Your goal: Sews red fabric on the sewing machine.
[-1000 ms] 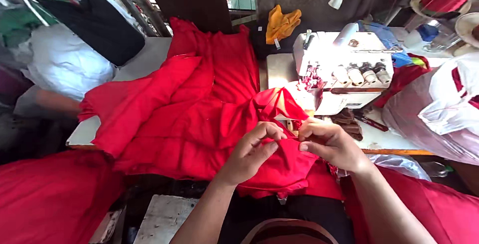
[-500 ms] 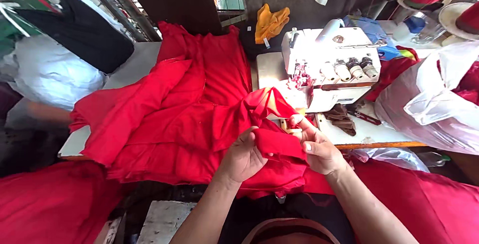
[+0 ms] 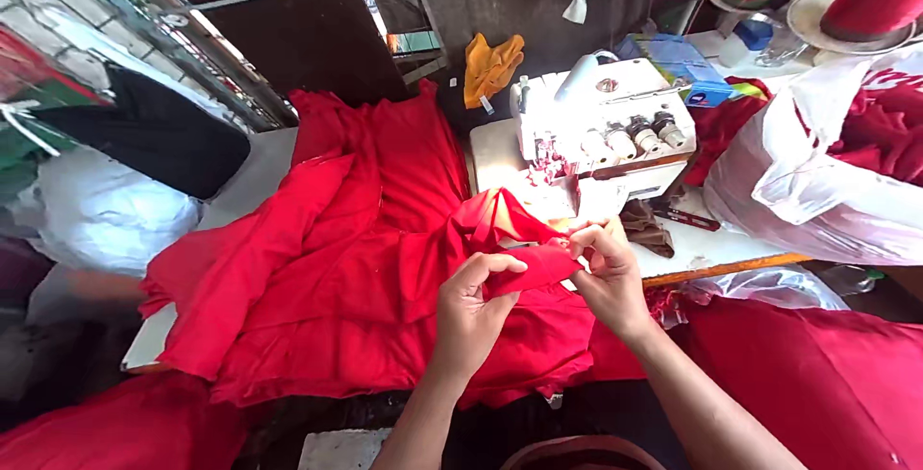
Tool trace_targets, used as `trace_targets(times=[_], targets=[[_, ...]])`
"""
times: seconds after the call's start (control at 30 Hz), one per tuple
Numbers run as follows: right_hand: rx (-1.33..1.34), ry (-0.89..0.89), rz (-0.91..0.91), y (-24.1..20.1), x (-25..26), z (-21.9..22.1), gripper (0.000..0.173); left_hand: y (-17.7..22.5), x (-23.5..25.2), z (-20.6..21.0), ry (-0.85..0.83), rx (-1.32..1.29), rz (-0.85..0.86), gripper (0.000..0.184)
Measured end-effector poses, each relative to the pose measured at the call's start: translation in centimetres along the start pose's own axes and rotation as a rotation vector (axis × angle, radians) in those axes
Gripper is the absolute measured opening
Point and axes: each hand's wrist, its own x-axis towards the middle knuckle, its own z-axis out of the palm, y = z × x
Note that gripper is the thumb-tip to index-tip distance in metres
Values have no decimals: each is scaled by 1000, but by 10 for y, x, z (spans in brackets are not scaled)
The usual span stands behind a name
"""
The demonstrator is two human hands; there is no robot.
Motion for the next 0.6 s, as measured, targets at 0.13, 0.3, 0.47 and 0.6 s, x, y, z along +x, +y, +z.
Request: trace_targets(times=[0.13, 0.3, 0.47, 0.6], targets=[[215, -23, 96, -14, 9, 3, 18, 11, 40, -19, -94, 363, 93, 9], [557, 297, 420, -12, 34, 23, 16, 0, 120, -11, -306, 374, 42, 12], [522, 383, 519, 12, 26, 34, 18, -37, 139, 9, -415, 557, -169, 13], [518, 303, 454, 23, 14, 30, 20, -36, 126, 8, -394, 686, -165, 14]])
